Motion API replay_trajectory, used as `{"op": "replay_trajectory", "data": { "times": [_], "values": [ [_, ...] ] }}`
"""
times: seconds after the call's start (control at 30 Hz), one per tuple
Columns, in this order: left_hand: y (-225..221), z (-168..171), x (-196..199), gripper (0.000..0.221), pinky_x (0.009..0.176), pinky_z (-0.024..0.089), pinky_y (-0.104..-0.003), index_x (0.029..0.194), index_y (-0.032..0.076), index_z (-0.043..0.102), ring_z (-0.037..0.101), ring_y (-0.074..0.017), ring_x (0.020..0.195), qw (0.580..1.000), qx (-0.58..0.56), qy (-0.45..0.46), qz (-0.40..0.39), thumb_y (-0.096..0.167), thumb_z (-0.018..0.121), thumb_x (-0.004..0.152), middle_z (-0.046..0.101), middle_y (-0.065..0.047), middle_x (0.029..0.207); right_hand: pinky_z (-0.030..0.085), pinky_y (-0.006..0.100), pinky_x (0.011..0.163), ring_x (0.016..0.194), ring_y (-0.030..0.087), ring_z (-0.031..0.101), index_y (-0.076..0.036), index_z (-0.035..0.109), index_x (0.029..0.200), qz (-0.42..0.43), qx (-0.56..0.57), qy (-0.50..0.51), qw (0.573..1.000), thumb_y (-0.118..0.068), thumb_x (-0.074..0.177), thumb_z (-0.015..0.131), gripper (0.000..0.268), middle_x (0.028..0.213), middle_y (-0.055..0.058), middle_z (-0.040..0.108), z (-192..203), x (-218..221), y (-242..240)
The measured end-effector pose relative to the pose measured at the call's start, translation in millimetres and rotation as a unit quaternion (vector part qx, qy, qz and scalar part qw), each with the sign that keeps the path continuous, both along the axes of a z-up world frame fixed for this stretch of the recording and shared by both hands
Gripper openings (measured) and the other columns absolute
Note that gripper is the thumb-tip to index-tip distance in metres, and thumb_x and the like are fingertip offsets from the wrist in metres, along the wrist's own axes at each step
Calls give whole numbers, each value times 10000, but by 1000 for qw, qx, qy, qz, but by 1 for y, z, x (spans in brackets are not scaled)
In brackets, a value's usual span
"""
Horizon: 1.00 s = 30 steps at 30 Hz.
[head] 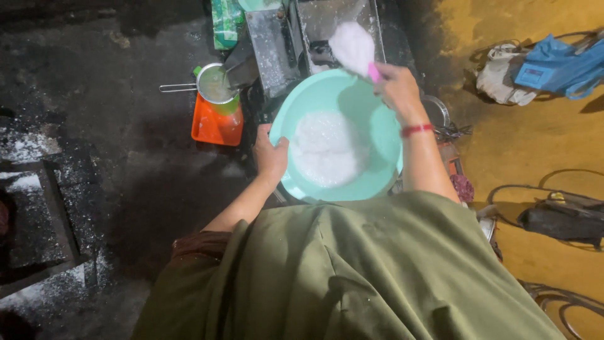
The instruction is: Mixing a white powder with liquid in a bowl using a scoop and pouring it into a machine hopper.
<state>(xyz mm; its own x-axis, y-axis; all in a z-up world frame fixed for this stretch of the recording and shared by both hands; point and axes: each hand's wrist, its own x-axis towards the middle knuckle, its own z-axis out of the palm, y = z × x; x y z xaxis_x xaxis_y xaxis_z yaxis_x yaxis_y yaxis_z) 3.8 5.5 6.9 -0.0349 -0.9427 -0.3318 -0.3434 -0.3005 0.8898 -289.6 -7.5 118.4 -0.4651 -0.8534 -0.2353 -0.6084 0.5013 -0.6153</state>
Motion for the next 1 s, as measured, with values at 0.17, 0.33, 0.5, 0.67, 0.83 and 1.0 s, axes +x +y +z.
{"op": "replay_trajectory", "data": {
  "times": [0.17, 0.33, 0.5, 0.67, 0.83, 1.0],
  "values": [
    [2, 16, 1, 323, 817, 549, -427, 1178, 106, 560, 681, -310, 1001, 1000, 18, 10, -11, 118, 592, 857, 705, -114, 1103, 541, 572, 695, 801, 506, 668, -327, 619, 1389, 118, 61, 337, 932, -3, 814, 484, 674, 931, 227, 647, -42, -7, -12],
    [7, -13, 0, 378, 804, 543, -518, 1211, 28, 552, 672, -438, 983, 999, -39, 36, 8, 93, 666, 856, 649, -238, 1025, 468, 618, 966, 1046, 496, 657, -84, 718, 1162, -25, 80, 251, 964, -201, 915, 500, 351, 1054, 239, 725, 71, 70, 44],
    [2, -10, -1, 381, 855, 541, -493, 1224, 62, 556, 666, -406, 1024, 1000, -9, 29, -7, 105, 676, 865, 642, -198, 1058, 579, 519, 832, 946, 393, 742, -96, 793, 1031, 16, 254, 320, 913, -199, 878, 516, 333, 918, 170, 774, -96, -5, 93],
    [-8, -4, 1, 378, 878, 536, -479, 1227, 76, 559, 657, -381, 1036, 1000, -3, 20, -22, 123, 669, 868, 637, -175, 1066, 493, 580, 987, 1139, 475, 650, -100, 755, 1186, 14, 247, 79, 966, -296, 838, 615, 423, 1106, 246, 734, -66, 84, 105],
    [-17, 3, 3, 355, 869, 541, -467, 1197, 113, 601, 675, -360, 1011, 999, 8, -17, -33, 174, 687, 858, 667, -145, 1037, 488, 326, 461, 692, 228, 702, -195, 793, 1090, -60, 123, -170, 976, -81, 695, 628, 443, 998, 71, 777, -192, 26, 132],
    [-19, -7, 3, 359, 853, 541, -477, 1195, 115, 608, 683, -373, 999, 999, 5, -18, -40, 174, 696, 852, 686, -149, 1025, 339, 271, 328, 363, 142, 444, -75, 773, 1067, -92, 76, -198, 973, -59, 622, 575, 488, 711, 112, 688, -58, 26, 95]
  ]
}}
